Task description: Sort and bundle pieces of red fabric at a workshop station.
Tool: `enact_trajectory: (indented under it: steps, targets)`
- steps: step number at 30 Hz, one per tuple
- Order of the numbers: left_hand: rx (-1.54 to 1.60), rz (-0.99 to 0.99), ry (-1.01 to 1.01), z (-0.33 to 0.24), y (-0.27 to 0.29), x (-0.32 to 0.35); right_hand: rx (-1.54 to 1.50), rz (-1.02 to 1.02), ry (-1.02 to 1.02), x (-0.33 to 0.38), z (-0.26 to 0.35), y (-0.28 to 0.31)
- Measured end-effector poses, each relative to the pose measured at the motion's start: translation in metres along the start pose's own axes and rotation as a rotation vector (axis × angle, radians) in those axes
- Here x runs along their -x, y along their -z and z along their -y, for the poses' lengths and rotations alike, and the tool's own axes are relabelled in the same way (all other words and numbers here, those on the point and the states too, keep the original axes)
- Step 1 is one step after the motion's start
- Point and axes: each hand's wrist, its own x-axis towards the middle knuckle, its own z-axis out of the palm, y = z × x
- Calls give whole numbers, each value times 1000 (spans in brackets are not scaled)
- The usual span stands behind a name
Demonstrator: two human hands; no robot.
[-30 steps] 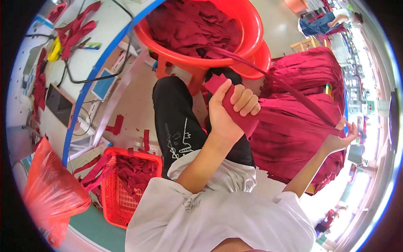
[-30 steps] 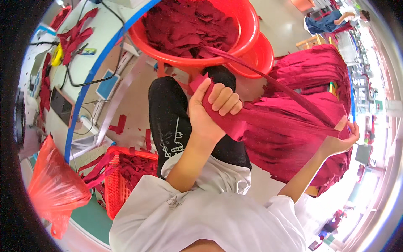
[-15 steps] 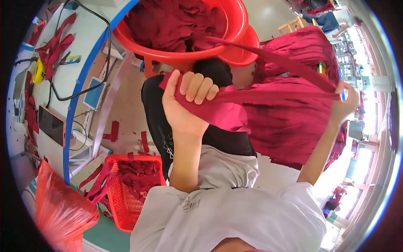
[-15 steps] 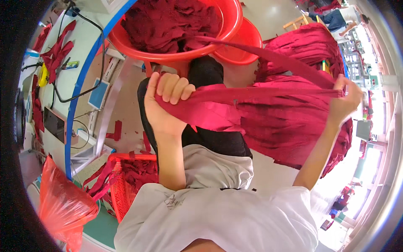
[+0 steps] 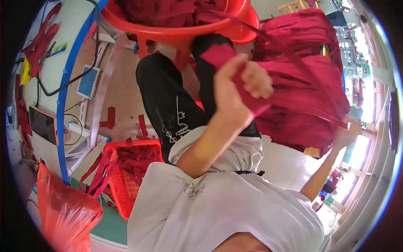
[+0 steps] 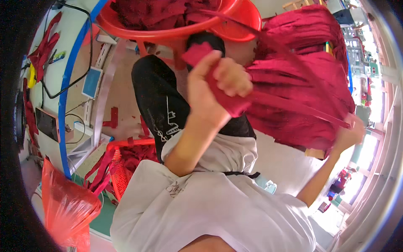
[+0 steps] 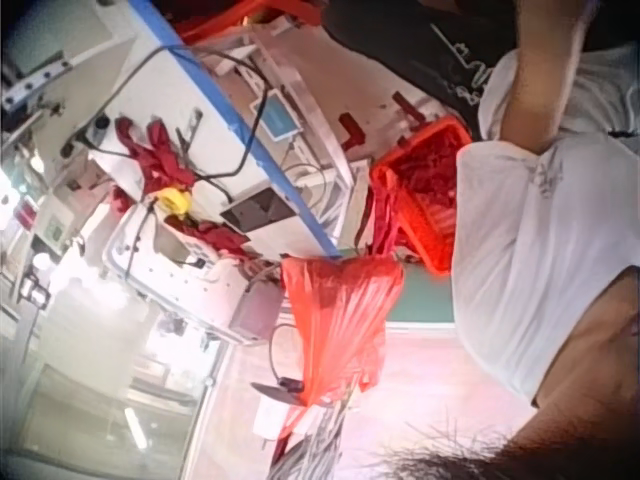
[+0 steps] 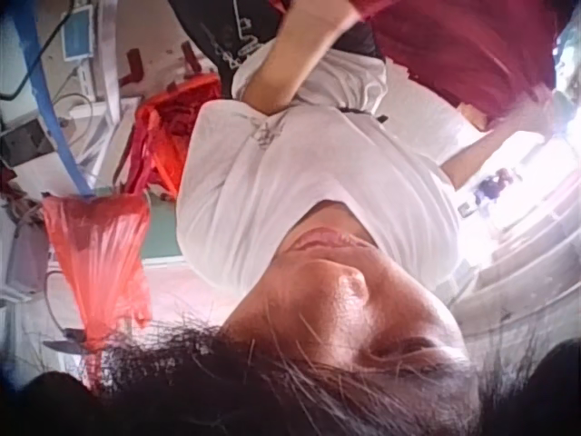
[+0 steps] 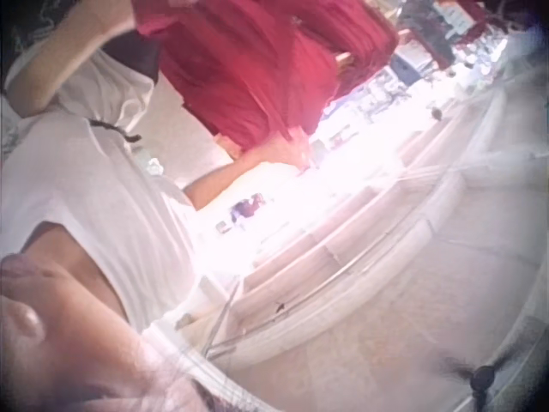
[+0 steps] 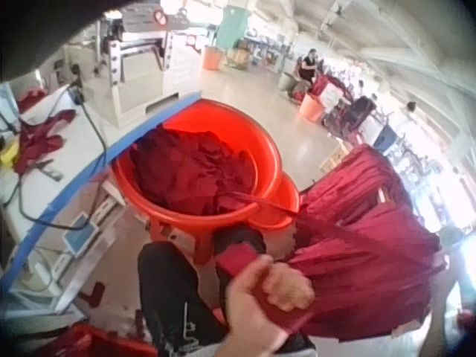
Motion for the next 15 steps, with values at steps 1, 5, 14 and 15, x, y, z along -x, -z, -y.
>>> enact_trajectory:
  steps: [1,5,14,15]
  targets:
    - [39,0,97,23,-1,-1,66,-34,-152,1,-47,34]
    - [-15,-49,387,123,3,-6,643,-262,35,67,-192,112]
    - [-246,-145,-46,34,23,-34,282,336,-1720,534,-190,233]
    - [-271,-103,-73,12,13,-35,172,429,-1808,544,-189,237]
